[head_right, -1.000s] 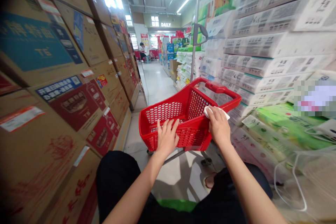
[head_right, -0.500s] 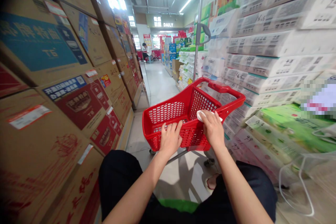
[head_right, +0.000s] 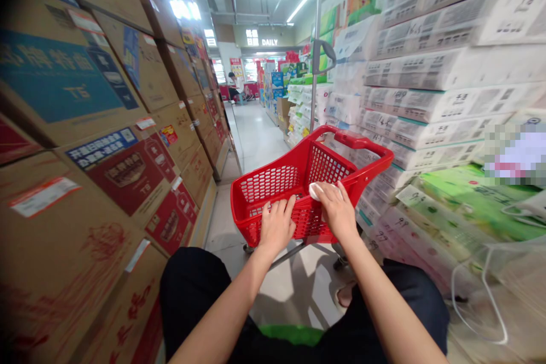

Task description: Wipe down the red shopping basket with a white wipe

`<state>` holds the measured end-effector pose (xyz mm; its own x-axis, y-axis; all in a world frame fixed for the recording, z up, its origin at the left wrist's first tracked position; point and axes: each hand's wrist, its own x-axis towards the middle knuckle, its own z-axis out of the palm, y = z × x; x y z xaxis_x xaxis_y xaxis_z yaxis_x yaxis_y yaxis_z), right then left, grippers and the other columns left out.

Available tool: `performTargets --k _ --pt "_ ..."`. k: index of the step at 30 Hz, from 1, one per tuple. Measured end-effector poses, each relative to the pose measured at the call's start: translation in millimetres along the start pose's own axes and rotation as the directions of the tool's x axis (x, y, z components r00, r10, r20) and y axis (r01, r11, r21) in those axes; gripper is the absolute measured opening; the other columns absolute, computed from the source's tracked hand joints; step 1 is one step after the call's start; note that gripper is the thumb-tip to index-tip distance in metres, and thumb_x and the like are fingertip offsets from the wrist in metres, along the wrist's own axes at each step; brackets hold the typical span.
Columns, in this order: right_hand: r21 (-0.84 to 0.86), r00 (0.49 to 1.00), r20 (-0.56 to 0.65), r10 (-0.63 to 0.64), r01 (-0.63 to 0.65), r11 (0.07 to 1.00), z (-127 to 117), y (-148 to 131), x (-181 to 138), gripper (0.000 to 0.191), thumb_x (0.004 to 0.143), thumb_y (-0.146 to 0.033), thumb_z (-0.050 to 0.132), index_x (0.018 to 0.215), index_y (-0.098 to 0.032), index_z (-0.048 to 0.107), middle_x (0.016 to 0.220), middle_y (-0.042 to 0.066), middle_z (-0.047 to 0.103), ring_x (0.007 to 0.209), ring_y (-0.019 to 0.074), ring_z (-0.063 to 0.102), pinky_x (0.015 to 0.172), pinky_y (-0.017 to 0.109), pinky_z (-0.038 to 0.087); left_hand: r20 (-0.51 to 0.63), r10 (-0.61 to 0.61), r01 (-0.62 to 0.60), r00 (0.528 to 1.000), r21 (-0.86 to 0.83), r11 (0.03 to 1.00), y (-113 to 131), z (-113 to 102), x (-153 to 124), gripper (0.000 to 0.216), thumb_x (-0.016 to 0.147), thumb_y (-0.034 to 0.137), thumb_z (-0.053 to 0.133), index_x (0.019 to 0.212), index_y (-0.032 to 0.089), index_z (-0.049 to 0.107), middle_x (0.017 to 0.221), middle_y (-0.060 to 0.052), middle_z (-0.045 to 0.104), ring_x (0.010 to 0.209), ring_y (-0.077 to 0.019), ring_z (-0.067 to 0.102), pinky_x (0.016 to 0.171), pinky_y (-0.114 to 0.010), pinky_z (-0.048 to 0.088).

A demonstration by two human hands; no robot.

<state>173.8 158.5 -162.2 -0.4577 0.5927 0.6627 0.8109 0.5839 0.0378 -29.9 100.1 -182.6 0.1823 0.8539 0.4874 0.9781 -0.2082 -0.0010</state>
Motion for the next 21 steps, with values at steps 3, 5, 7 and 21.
performTargets --k 3,5,7,21 --pt "-0.039 0.993 -0.074 0.092 -0.095 0.995 -7.9 25.5 2.7 0.059 0.088 -0.006 0.041 0.143 -0.028 0.046 0.142 0.005 0.054 0.133 0.0229 0.044 0.118 0.053 0.019 -0.001 -0.006 0.006 1.000 0.006 1.000 2.6 1.2 1.2 0.074 0.083 0.027 0.058 0.151 0.021 0.030 0.125 -0.010 0.055 0.113 -0.0270 0.050 0.110 -0.050 0.031" --pt "-0.025 0.988 -0.105 0.112 -0.115 0.993 -2.4 22.9 1.8 0.056 0.088 -0.007 0.041 0.140 -0.027 0.048 0.140 0.007 0.055 0.133 0.0237 0.044 0.117 0.054 0.021 -0.005 -0.017 0.017 1.000 0.008 1.000 6.1 1.9 2.4 0.074 0.083 0.027 0.059 0.151 0.021 0.030 0.125 -0.010 0.055 0.114 -0.0272 0.050 0.110 -0.050 0.031" --pt "0.011 0.991 -0.101 0.090 -0.089 0.996 9.2 4.9 -1.2 0.055 0.089 -0.008 0.040 0.141 -0.025 0.048 0.140 0.008 0.055 0.134 0.0234 0.043 0.117 0.054 0.022 -0.009 -0.023 0.023 1.000 0.010 1.000 9.2 2.1 3.1 0.073 0.083 0.027 0.058 0.151 0.021 0.031 0.124 -0.010 0.055 0.114 -0.0273 0.050 0.110 -0.050 0.031" --pt "-0.084 0.991 -0.075 0.109 -0.115 0.990 -6.9 16.3 -2.8 0.060 0.090 -0.007 0.039 0.146 -0.027 0.043 0.145 0.006 0.052 0.137 0.0227 0.041 0.118 0.054 0.020 0.000 -0.010 0.010 1.000 0.020 1.000 8.9 1.4 1.5 0.075 0.084 0.028 0.058 0.152 0.022 0.028 0.125 -0.010 0.055 0.114 -0.0280 0.049 0.109 -0.050 0.032"
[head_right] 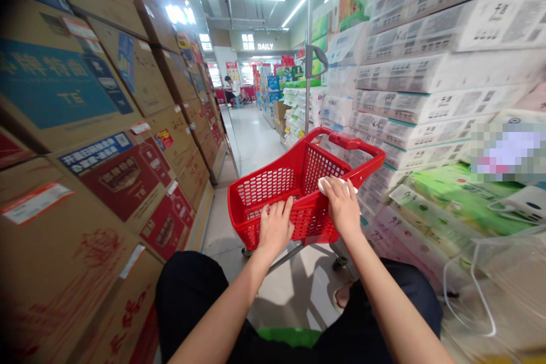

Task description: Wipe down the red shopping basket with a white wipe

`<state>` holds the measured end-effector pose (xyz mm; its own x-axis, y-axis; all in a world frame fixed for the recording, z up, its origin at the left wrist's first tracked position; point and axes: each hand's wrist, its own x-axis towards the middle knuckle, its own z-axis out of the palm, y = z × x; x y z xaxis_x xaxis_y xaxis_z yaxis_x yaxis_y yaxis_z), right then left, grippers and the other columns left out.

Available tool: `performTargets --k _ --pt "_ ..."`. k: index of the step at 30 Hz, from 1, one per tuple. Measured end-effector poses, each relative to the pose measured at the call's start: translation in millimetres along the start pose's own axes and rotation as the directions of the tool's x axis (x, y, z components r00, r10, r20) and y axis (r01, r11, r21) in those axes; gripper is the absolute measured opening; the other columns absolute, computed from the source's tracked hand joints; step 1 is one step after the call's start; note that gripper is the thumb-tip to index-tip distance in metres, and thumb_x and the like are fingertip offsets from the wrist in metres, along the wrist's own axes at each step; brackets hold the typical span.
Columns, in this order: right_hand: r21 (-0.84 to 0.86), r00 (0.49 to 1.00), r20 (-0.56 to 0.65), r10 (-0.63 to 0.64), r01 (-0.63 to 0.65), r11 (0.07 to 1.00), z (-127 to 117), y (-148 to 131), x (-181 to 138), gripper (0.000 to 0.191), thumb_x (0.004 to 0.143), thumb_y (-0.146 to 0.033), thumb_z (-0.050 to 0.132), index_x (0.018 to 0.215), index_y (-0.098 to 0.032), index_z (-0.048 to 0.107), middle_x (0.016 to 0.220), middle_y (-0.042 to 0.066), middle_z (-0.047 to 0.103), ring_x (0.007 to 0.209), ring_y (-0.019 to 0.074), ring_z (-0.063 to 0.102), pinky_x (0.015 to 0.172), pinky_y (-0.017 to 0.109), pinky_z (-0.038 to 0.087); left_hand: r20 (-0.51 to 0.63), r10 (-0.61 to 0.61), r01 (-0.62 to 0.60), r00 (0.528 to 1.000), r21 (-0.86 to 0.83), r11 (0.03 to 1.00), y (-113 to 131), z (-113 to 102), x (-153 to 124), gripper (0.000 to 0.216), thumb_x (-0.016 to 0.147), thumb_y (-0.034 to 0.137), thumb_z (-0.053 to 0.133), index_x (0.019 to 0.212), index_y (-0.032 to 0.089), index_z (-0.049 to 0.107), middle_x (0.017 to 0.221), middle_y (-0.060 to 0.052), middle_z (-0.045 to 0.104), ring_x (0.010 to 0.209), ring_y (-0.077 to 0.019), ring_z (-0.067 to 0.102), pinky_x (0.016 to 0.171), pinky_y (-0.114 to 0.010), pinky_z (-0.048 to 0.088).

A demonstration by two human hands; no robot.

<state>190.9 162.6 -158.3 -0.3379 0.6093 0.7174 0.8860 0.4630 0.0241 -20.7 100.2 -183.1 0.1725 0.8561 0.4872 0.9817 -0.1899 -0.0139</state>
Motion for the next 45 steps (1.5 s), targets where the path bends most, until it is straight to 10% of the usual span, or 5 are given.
performTargets --k 6,14,22,30,45 --pt "0.128 0.977 0.070 -0.201 0.191 0.973 15.9 -50.0 -13.1 0.068 0.086 -0.005 0.038 0.151 -0.026 0.035 0.148 0.006 0.049 0.137 0.0200 0.040 0.119 0.050 0.023 -0.010 0.003 -0.003 1.000 0.004 1.000 1.9 0.0 -0.2 0.074 0.083 0.026 0.058 0.151 0.020 0.030 0.124 -0.010 0.055 0.113 -0.0277 0.050 0.108 -0.049 0.033" --pt "0.021 0.999 -0.006 -0.040 0.040 0.999 -2.5 12.9 4.2 0.062 0.087 -0.006 0.041 0.144 -0.030 0.044 0.140 0.006 0.056 0.131 0.0236 0.047 0.117 0.056 0.018 0.015 0.002 -0.002 1.000 -0.006 1.000 0.3 0.6 -0.1 0.078 0.083 0.028 0.059 0.153 0.023 0.025 0.128 -0.010 0.054 0.115 -0.0278 0.049 0.109 -0.049 0.033" --pt "0.113 0.984 0.071 -0.163 0.155 0.981 16.6 -39.5 -8.4 0.060 0.089 -0.008 0.039 0.146 -0.026 0.041 0.143 0.006 0.053 0.133 0.0214 0.043 0.119 0.050 0.020 0.010 0.009 -0.009 1.000 0.006 1.000 -0.2 -1.4 -0.7 0.075 0.084 0.028 0.058 0.152 0.021 0.028 0.127 -0.011 0.054 0.115 -0.0274 0.049 0.108 -0.048 0.034" --pt "-0.005 1.000 0.018 -0.018 0.018 1.000 -0.7 8.6 2.4 0.059 0.089 -0.007 0.042 0.143 -0.029 0.045 0.140 0.005 0.055 0.132 0.0229 0.044 0.119 0.054 0.015 0.012 0.006 -0.006 1.000 -0.001 1.000 -1.4 -0.9 -0.7 0.078 0.083 0.029 0.059 0.153 0.022 0.026 0.128 -0.010 0.054 0.115 -0.0272 0.049 0.109 -0.048 0.033" --pt "0.035 0.998 0.025 -0.053 0.052 0.998 5.4 -11.3 1.0 0.058 0.089 -0.006 0.041 0.142 -0.027 0.046 0.139 0.005 0.057 0.131 0.0223 0.045 0.120 0.051 0.012 -0.001 0.014 -0.014 1.000 0.014 1.000 -2.8 0.7 -0.9 0.077 0.084 0.030 0.058 0.153 0.020 0.027 0.128 -0.010 0.055 0.114 -0.0271 0.049 0.108 -0.047 0.033"
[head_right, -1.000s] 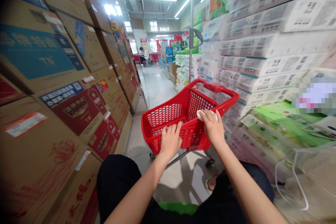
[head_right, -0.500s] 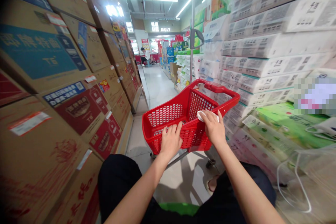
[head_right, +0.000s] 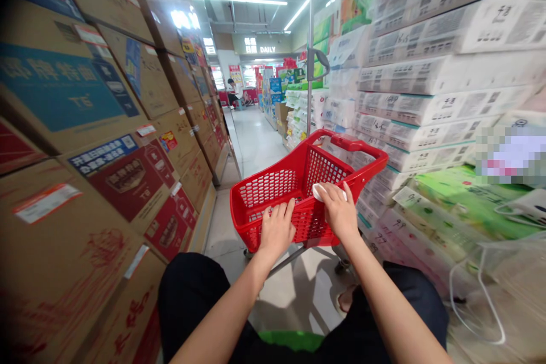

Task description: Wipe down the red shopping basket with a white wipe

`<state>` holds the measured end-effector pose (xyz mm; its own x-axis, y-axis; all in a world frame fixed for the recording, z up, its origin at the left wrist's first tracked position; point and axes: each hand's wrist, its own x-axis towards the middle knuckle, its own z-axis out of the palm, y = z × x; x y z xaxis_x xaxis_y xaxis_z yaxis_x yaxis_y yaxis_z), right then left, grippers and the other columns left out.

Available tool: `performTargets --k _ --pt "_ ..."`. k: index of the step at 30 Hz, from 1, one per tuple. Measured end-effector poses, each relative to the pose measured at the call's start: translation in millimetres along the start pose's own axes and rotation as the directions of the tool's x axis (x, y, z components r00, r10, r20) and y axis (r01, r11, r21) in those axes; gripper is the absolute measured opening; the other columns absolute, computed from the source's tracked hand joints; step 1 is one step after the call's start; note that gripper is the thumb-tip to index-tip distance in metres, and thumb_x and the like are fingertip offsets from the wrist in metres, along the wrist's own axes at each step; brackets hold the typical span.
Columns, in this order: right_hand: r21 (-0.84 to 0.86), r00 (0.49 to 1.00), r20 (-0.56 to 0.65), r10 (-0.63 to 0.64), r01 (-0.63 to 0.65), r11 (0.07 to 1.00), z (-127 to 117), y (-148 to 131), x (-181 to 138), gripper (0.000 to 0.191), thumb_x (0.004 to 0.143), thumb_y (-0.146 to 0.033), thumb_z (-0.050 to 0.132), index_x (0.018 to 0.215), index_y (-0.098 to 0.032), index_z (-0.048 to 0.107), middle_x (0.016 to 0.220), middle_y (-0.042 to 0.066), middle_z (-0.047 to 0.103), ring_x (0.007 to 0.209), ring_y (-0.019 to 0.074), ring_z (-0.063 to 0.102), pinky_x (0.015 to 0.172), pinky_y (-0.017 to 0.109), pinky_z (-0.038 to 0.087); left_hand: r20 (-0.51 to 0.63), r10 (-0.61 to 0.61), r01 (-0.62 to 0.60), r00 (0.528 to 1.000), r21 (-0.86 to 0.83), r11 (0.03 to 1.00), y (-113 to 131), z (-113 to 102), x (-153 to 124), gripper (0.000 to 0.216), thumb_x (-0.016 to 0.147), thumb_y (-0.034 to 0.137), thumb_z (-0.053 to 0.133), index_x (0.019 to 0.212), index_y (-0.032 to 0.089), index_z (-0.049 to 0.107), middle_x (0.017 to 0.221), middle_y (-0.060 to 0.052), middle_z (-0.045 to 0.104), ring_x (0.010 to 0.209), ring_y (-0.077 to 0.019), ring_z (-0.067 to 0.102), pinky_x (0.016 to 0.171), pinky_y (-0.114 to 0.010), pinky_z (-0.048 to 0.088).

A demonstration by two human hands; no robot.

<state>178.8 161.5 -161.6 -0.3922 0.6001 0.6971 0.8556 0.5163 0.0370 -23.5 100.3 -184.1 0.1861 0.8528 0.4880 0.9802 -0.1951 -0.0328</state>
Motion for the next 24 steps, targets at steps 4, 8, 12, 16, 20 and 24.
performTargets --k 4,8,12,16,20,24 --pt "0.011 0.997 -0.048 0.055 -0.054 0.998 6.6 -9.9 -2.1 0.052 0.091 -0.009 0.040 0.139 -0.025 0.049 0.137 0.007 0.057 0.132 0.0239 0.043 0.119 0.052 0.017 -0.003 -0.010 0.010 1.000 -0.026 1.000 5.2 0.9 1.9 0.076 0.084 0.028 0.056 0.153 0.019 0.026 0.129 -0.011 0.055 0.115 -0.0274 0.049 0.109 -0.049 0.032" --pt "0.080 0.997 0.013 -0.082 0.080 0.994 20.7 -43.4 -9.1 0.053 0.091 -0.010 0.039 0.142 -0.023 0.047 0.140 0.007 0.055 0.133 0.0226 0.042 0.119 0.048 0.020 -0.024 -0.010 0.009 1.000 -0.044 0.999 4.1 3.5 1.0 0.079 0.084 0.024 0.053 0.155 0.016 0.020 0.138 -0.012 0.052 0.120 -0.0268 0.048 0.112 -0.048 0.029" --pt "0.071 0.991 0.047 -0.127 0.123 0.990 14.9 -32.2 -7.4 0.064 0.086 -0.005 0.042 0.146 -0.025 0.042 0.142 0.005 0.054 0.132 0.0214 0.044 0.120 0.049 0.015 -0.046 0.037 -0.039 0.998 -0.047 0.998 -5.1 8.2 -1.4 0.073 0.084 0.025 0.054 0.151 0.012 0.027 0.150 -0.013 0.042 0.131 -0.0264 0.041 0.116 -0.044 0.025" --pt "0.018 1.000 -0.014 0.009 -0.009 1.000 1.8 -2.8 -0.5 0.063 0.083 -0.005 0.045 0.143 -0.025 0.046 0.139 0.005 0.056 0.131 0.0235 0.045 0.120 0.053 0.012 -0.043 0.051 -0.055 0.998 -0.087 0.995 -8.0 11.9 0.4 0.062 0.084 0.024 0.055 0.143 0.014 0.040 0.147 -0.012 0.046 0.129 -0.0258 0.044 0.114 -0.043 0.028" --pt "0.029 1.000 0.006 0.020 -0.020 0.999 4.5 -21.4 -2.2 0.057 0.085 -0.009 0.046 0.140 -0.023 0.049 0.138 0.007 0.057 0.131 0.0242 0.044 0.120 0.051 0.015 -0.057 0.018 -0.026 0.998 -0.131 0.991 -2.2 11.3 3.9 0.058 0.083 0.020 0.055 0.140 0.016 0.043 0.143 -0.011 0.049 0.126 -0.0258 0.047 0.112 -0.045 0.031" --pt "0.097 0.992 0.073 -0.102 0.095 0.991 11.7 -53.3 -8.6 0.059 0.086 -0.010 0.046 0.144 -0.023 0.045 0.141 0.006 0.054 0.133 0.0226 0.043 0.121 0.048 0.016 -0.065 0.020 -0.029 0.998 -0.149 0.988 -1.0 8.2 3.0 0.059 0.083 0.018 0.054 0.141 0.019 0.041 0.139 -0.010 0.052 0.124 -0.0253 0.047 0.109 -0.046 0.033"
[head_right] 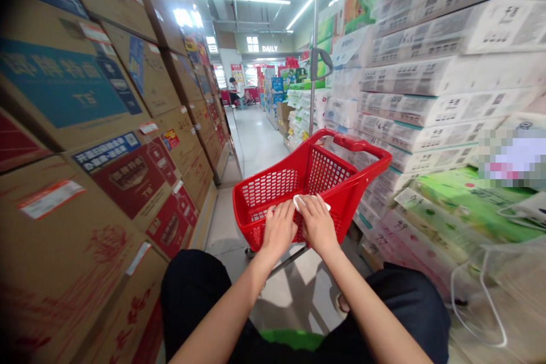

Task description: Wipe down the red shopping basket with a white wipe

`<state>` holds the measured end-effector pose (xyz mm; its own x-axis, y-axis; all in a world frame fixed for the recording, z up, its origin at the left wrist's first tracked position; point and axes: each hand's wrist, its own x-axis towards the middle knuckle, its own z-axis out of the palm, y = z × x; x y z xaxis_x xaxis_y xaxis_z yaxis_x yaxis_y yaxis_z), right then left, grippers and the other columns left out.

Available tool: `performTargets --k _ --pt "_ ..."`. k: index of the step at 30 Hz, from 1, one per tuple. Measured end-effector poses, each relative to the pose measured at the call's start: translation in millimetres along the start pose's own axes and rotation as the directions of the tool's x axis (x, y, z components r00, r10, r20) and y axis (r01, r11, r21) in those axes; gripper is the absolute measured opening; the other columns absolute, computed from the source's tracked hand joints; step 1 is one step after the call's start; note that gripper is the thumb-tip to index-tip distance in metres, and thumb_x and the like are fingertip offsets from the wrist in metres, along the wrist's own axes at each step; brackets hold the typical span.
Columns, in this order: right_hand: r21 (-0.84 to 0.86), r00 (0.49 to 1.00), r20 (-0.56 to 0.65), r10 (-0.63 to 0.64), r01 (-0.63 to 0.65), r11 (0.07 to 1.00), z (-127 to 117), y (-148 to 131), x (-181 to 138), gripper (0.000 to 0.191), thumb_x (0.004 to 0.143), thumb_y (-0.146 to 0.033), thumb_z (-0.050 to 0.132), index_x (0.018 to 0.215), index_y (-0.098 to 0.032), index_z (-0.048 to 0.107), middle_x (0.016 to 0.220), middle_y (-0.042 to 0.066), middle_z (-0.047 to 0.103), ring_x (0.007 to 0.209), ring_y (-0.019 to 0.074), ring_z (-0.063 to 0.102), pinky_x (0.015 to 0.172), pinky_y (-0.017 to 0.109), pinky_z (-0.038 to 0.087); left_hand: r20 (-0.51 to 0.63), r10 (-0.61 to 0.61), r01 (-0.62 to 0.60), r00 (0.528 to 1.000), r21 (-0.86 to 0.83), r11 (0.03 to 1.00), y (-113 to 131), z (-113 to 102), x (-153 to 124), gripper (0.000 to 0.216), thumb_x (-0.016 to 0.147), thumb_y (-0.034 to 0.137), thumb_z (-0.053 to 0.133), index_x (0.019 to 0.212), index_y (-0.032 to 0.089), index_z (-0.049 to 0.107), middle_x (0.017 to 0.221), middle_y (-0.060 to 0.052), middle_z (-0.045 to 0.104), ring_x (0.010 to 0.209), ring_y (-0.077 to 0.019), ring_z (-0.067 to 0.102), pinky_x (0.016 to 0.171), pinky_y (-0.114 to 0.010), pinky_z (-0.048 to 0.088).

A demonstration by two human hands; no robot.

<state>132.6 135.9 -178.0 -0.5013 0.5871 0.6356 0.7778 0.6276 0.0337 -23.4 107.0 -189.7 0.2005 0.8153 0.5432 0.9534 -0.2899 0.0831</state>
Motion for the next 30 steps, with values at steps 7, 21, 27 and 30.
performTargets --k 7,21,27,30 --pt "-0.067 0.998 -0.040 0.056 -0.059 0.996 -17.9 49.6 3.3 0.059 0.086 -0.010 0.047 0.142 -0.027 0.047 0.136 0.005 0.058 0.126 0.0233 0.050 0.119 0.054 0.010 0.016 0.003 -0.003 1.000 0.011 1.000 -5.9 -3.0 -4.4 0.059 0.083 0.021 0.057 0.140 0.018 0.041 0.132 -0.011 0.055 0.119 -0.0262 0.049 0.107 -0.046 0.034" --pt "-0.071 1.000 -0.018 0.011 -0.012 0.997 -11.5 40.6 -1.9 0.064 0.084 -0.007 0.045 0.144 -0.029 0.045 0.138 0.004 0.057 0.127 0.0214 0.050 0.120 0.050 0.012 0.041 0.034 -0.036 0.999 0.065 0.997 2.5 -0.9 -3.2 0.071 0.081 0.025 0.057 0.147 0.011 0.033 0.127 -0.013 0.057 0.120 -0.0263 0.049 0.116 -0.046 0.025" --pt "-0.114 0.988 -0.083 0.130 -0.139 0.984 -15.5 60.3 -2.1 0.056 0.086 -0.008 0.044 0.138 -0.026 0.050 0.138 0.005 0.057 0.131 0.0230 0.045 0.119 0.051 0.015 0.024 0.033 -0.035 0.999 0.065 0.997 7.3 4.1 -0.6 0.062 0.083 0.025 0.056 0.142 0.014 0.040 0.130 -0.012 0.055 0.123 -0.0254 0.048 0.118 -0.046 0.024" --pt "-0.076 0.996 -0.040 0.083 -0.086 0.993 -5.2 34.3 -5.1 0.055 0.088 -0.008 0.043 0.140 -0.025 0.049 0.140 0.005 0.056 0.133 0.0216 0.043 0.120 0.048 0.016 0.021 0.021 -0.022 1.000 0.052 0.998 9.5 4.2 1.6 0.061 0.084 0.021 0.055 0.142 0.016 0.039 0.131 -0.011 0.054 0.122 -0.0246 0.049 0.116 -0.046 0.028"
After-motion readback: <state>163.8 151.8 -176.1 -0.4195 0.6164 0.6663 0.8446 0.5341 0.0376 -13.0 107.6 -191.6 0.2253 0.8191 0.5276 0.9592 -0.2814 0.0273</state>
